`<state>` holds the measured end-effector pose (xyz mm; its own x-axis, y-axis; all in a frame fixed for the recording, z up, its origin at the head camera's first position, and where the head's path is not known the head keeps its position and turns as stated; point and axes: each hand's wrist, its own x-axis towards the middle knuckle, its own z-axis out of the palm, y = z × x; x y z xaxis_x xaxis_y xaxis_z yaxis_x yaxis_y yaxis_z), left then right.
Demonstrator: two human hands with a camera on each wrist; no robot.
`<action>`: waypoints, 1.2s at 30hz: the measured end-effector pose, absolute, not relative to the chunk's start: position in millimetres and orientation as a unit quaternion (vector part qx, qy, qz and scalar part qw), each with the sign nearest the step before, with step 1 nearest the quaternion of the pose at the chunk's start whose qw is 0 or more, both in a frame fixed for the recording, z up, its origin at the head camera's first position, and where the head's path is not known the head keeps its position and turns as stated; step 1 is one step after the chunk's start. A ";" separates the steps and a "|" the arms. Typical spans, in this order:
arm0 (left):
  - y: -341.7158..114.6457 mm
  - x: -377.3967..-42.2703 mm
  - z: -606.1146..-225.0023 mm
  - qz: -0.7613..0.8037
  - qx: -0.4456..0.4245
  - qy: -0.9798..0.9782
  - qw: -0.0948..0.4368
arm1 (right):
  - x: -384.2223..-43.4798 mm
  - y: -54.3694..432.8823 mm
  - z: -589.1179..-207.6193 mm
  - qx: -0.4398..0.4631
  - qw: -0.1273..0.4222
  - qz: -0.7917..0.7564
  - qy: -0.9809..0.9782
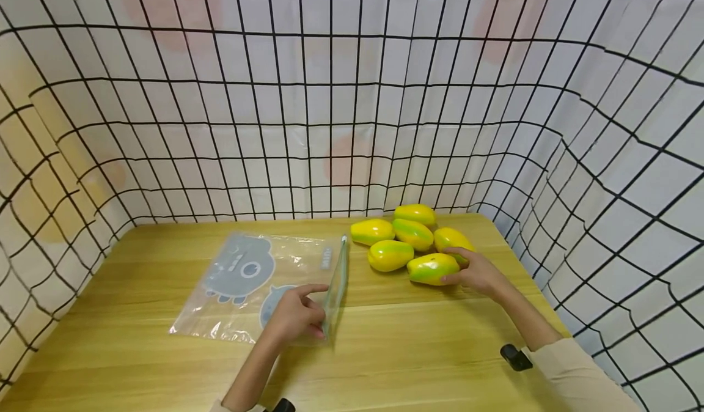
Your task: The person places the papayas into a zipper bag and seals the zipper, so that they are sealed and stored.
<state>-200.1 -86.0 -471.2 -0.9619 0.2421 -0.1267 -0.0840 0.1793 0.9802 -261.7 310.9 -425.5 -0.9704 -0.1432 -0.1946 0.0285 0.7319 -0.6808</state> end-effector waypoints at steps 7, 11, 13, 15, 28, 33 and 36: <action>-85.1 -206.7 -465.2 0.660 -0.003 0.745 0.099 | -260.1 310.1 -424.0 -0.026 0.118 -0.378 0.918; -86.1 -211.9 -459.7 0.667 -0.021 0.741 0.077 | -260.6 310.5 -425.9 -0.022 0.116 -0.381 0.917; -87.3 -215.5 -457.9 0.665 -0.023 0.743 0.066 | -260.9 310.7 -427.2 -0.022 0.116 -0.381 0.917; -89.3 -218.9 -456.1 0.659 -0.024 0.750 0.059 | -261.0 310.6 -428.1 -0.021 0.115 -0.380 0.917; -93.5 -226.9 -444.1 0.599 0.010 0.800 0.044 | -263.1 313.3 -429.3 -0.019 0.111 -0.387 0.915; -92.1 -227.7 -444.1 0.623 0.018 0.779 0.073 | -263.0 313.1 -431.0 -0.012 0.112 -0.390 0.914; -91.6 -228.2 -444.9 0.634 0.021 0.767 0.096 | -262.3 312.7 -431.0 -0.009 0.112 -0.389 0.914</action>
